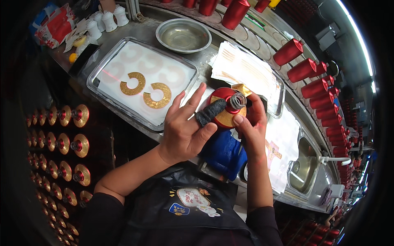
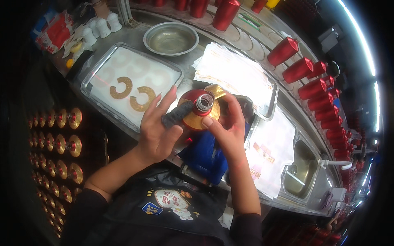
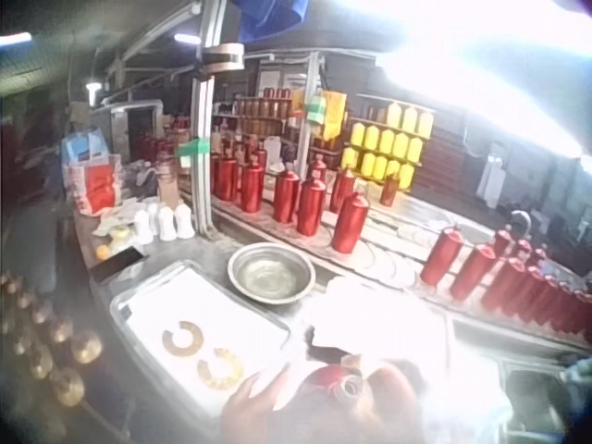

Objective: The person applies gold decorative stickers to the neck and base of red cylindrical bottles. They pick up each bottle, place a sticker on the neck, smooth it, then apply a second sticker to the base, and set the bottle aside.

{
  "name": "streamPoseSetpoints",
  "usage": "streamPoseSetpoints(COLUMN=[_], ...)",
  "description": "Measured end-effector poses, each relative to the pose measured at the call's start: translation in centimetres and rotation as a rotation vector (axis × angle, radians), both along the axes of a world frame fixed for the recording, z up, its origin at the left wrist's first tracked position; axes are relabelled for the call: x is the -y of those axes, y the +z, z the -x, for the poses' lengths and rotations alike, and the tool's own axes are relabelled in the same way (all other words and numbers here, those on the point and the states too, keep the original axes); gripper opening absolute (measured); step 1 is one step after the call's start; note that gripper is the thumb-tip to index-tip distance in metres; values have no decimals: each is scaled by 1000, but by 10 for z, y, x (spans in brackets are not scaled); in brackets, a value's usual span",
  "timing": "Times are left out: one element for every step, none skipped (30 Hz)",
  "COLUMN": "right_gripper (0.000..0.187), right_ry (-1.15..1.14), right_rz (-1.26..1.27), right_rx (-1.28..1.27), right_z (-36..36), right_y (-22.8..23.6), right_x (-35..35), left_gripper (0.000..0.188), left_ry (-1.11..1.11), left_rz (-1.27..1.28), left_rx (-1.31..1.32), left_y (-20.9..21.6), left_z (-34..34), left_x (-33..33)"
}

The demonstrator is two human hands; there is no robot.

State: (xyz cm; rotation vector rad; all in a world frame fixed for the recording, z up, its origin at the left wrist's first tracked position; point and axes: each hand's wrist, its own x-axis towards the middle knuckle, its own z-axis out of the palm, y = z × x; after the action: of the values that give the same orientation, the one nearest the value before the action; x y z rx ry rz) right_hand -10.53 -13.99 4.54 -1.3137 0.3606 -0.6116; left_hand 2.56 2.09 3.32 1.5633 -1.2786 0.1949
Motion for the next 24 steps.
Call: streamPoseSetpoints(right_gripper=[68,67,65,64,63,61,60,59,54,50,46,42,38,34,39,38,38,36,35,34,33,33,29,28], right_ry=[-2,-6,-7,-8,-6,-5,-3,8,22,36,51,80,43,53,72,64,47,86,97,105,119,132,172,176], right_rz=[-3,-3,-9,-20,-33,-45,-58,-91,-85,-78,-71,-50,-30,-41,10,35,58,68,46,58,58,58,51,28], right_rx=[-2,-6,-7,-9,-7,-5,-3,-16,-18,-20,-22,-47,-88,-89,-21,-25,-28,20,22,34,66,97,140,113], right_z=[0,0,0,0,1,1,2,3,3,4,4,4,3,2,-1,-2,-4,-6,-7,-8,-9,-9,-8,-9], right_y=[1,1,1,1,1,1,1,2,2,2,2,3,3,3,3,3,3,3,3,2,2,1,0,-1], right_x=[0,-1,-1,-1,-1,-1,-1,0,1,3,5,8,9,12,14,16,19,21,23,24,25,26,26,27], left_gripper=[39,37,37,36,35,34,34,33,33,33,33,33,32,32,32,33,34,41,53,65,75,92,98,97], left_ry=[24,17,14,14,14,47,80,108,142,170,197,212,225,231,245,249,242,189,85,59,39,91,165,127], left_rz=[-16,-29,-42,-54,-65,-80,-94,-115,-117,-129,-147,-154,-168,-190,-201,-221,-253,-251,-214,-140,-22,-60,-112,-128], left_rx=[59,61,93,125,158,168,178,198,206,222,242,247,255,258,251,242,230,201,-7,-63,-70,-127,-148,-276], left_y=[1,1,1,2,3,4,5,6,7,8,9,9,9,9,10,10,10,9,8,6,2,0,-4,-8], left_z=[4,7,9,12,15,18,22,26,31,35,39,42,45,48,49,50,51,49,49,49,50,48,45,45], left_x=[-3,-5,-7,-7,-8,-7,-5,-4,-2,-1,1,3,5,6,7,7,7,5,4,2,2,1,4,9])
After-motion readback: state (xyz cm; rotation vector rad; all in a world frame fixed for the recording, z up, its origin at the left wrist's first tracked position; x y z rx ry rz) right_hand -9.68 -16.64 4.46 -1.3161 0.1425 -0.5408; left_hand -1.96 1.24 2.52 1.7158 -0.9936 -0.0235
